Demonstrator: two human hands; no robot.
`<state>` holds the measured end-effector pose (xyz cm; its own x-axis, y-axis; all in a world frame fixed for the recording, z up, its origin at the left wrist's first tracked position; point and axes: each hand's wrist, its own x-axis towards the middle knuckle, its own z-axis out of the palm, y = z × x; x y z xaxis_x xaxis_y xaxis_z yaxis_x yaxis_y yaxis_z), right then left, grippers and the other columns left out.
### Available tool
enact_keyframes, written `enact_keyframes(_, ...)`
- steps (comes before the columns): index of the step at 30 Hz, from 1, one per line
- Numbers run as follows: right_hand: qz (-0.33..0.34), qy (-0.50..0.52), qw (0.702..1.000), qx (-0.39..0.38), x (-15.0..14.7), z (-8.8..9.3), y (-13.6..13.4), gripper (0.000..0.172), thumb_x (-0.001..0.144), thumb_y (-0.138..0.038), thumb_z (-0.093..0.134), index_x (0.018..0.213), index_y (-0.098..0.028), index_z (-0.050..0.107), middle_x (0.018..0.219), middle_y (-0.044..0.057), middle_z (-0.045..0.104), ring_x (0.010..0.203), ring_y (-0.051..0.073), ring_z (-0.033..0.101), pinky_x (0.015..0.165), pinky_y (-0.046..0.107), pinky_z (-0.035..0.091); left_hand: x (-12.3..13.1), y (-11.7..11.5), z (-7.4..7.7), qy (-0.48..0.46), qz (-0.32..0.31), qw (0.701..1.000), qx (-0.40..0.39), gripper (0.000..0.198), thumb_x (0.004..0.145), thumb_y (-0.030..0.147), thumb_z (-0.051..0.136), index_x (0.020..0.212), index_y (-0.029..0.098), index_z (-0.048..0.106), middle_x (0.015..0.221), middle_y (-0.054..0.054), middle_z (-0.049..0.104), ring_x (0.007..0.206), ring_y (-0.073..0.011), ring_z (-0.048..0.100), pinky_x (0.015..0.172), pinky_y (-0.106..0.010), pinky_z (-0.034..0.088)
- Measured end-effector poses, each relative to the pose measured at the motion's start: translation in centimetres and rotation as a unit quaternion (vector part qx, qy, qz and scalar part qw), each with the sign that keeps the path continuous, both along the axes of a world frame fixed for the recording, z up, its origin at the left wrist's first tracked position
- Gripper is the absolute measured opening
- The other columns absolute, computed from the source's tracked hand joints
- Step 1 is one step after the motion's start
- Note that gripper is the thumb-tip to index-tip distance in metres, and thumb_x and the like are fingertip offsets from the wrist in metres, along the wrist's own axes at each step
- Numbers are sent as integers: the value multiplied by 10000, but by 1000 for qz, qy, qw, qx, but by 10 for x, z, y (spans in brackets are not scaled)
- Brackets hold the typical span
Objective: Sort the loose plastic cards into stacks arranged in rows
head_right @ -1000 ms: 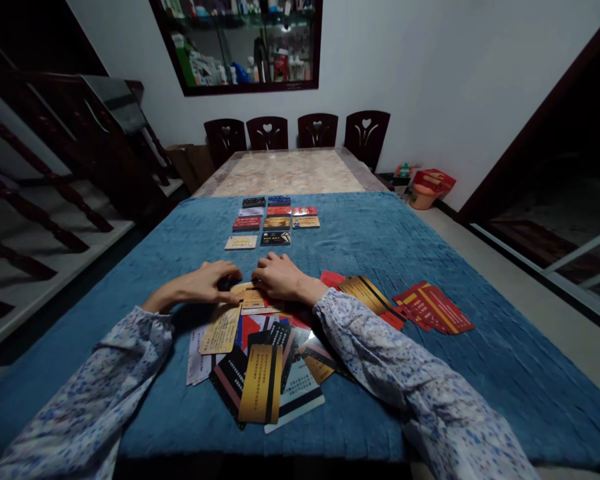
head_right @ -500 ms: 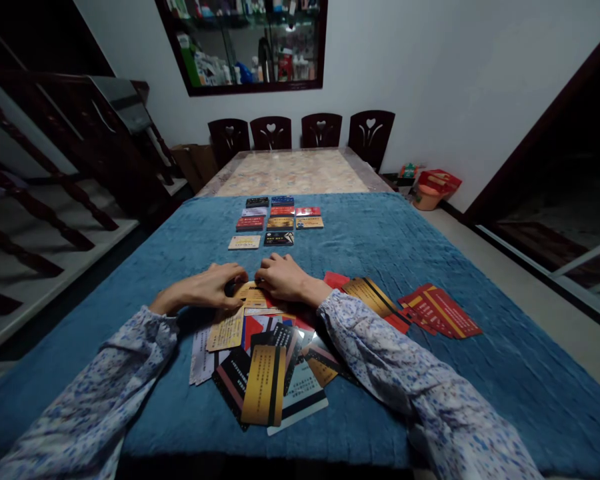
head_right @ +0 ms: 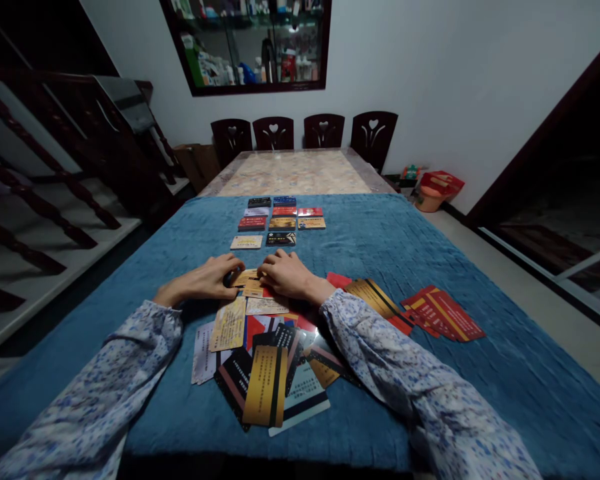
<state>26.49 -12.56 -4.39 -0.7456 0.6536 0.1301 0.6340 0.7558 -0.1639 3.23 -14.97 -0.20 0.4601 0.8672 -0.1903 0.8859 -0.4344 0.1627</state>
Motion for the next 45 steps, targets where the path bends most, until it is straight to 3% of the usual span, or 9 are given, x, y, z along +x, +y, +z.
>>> enact_keyframes(6, -2, 13, 1000, 5, 2, -3, 2, 300, 1024, -363, 550, 1263, -262, 702, 1332, 118, 624, 1136, 272, 460, 800, 346, 326, -1, 1, -2, -5, -10, 999, 46, 208, 781, 294, 637, 954, 201, 566, 1045, -60, 568, 959, -246, 551, 905, -381, 429)
enact_keyframes(14, 3, 34, 999, 16, 0, -10, 4, 236, 1012, -355, 576, 1156, -271, 742, 1308, 103, 629, 1144, 272, 449, 818, 355, 327, 0, 3, -2, 15, -14, 997, 69, 143, 794, 299, 622, 887, 199, 579, 1007, -65, 573, 910, -238, 553, 861, -372, 437)
enact_keyframes(19, -3, 36, 999, 20, 0, -12, 7, 293, 1031, -344, 537, 1266, -248, 683, 1305, 113, 643, 1134, 266, 473, 815, 359, 342, -11, 14, -9, -10, -13, 998, 65, 149, 792, 337, 607, 859, 204, 597, 980, -66, 586, 918, -247, 573, 834, -367, 449)
enact_keyframes(24, -9, 45, 998, 37, -1, -15, 11, 319, 1020, -320, 551, 1309, -234, 654, 1319, 121, 640, 1140, 266, 473, 818, 358, 341, -18, 20, -14, -35, -3, 998, 57, 225, 783, 358, 597, 943, 203, 629, 1007, -71, 606, 938, -256, 590, 836, -372, 457)
enact_keyframes(36, 1, 62, 994, 90, -2, -17, 11, 327, 981, -262, 600, 1301, -227, 656, 1325, 114, 641, 1138, 264, 466, 833, 359, 316, -18, 18, -9, -47, -1, 996, 76, 299, 787, 353, 630, 1034, 184, 643, 1027, -75, 620, 957, -256, 594, 846, -366, 462)
enact_keyframes(41, 23, 58, 991, 118, 0, -16, 11, 238, 1003, -260, 557, 1188, -227, 702, 1233, 102, 682, 1088, 255, 470, 847, 374, 296, -8, 14, -9, -49, -14, 997, 66, 274, 793, 327, 630, 1028, 186, 625, 1015, -66, 617, 953, -245, 586, 861, -368, 460)
enact_keyframes(45, 41, 43, 988, 143, 2, -14, 11, 284, 1047, -280, 458, 1076, -193, 727, 1121, 100, 721, 1015, 243, 470, 853, 386, 280, -5, 12, -11, -54, -19, 997, 49, 241, 810, 321, 623, 1005, 182, 643, 1037, -74, 626, 987, -249, 593, 903, -379, 459)
